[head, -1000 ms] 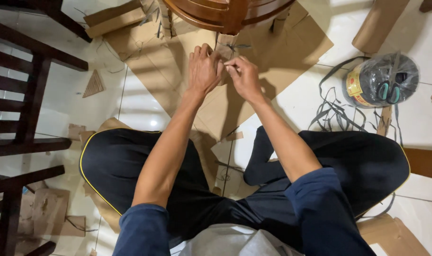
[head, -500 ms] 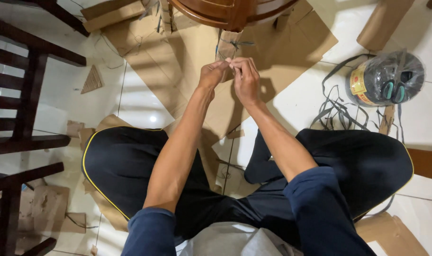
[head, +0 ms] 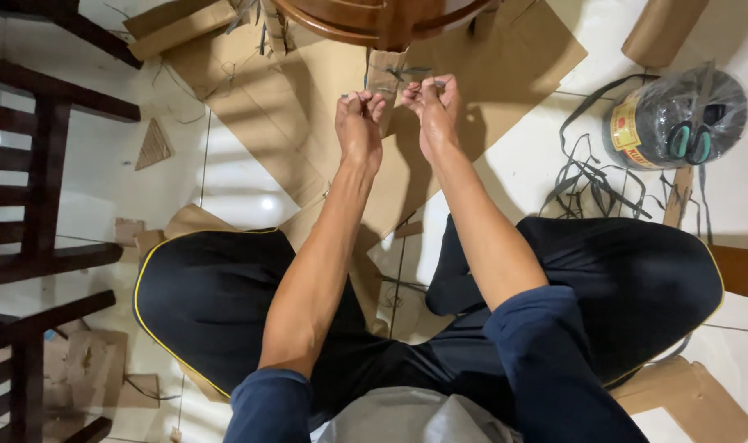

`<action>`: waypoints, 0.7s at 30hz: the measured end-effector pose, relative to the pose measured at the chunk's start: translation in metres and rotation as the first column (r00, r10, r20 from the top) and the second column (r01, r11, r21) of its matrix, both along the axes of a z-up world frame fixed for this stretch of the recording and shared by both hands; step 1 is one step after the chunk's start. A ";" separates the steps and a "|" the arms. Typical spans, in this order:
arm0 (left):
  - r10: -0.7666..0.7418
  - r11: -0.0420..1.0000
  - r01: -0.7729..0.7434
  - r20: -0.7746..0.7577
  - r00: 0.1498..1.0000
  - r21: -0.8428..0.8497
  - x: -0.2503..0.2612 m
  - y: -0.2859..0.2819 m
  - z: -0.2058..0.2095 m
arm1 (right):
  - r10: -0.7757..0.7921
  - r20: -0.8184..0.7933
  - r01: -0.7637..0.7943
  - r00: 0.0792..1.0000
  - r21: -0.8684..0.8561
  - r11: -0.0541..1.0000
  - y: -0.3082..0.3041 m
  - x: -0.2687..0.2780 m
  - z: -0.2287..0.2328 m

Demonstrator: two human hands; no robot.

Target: Wrapping a wooden chair leg with cardboard and securing it with wire ties

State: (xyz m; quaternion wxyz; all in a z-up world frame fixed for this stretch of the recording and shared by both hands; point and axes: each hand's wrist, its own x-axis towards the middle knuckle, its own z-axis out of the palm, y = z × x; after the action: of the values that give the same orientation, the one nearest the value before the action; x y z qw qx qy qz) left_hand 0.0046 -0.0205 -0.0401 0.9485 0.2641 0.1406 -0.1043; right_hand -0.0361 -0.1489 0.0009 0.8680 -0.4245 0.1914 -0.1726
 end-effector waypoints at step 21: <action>-0.074 0.995 0.066 0.119 0.990 0.070 0.020 0.008 0.005 | -0.255 -0.098 -0.062 0.962 -0.987 0.146 0.034 -0.014 -0.004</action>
State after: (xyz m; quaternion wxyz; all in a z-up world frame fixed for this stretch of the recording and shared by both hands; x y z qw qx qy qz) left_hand 0.0242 -0.0123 -0.0352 0.9417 0.3061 0.0766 -0.1168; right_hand -0.0504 -0.1151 -0.0032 0.3380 -0.8902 0.1638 -0.2579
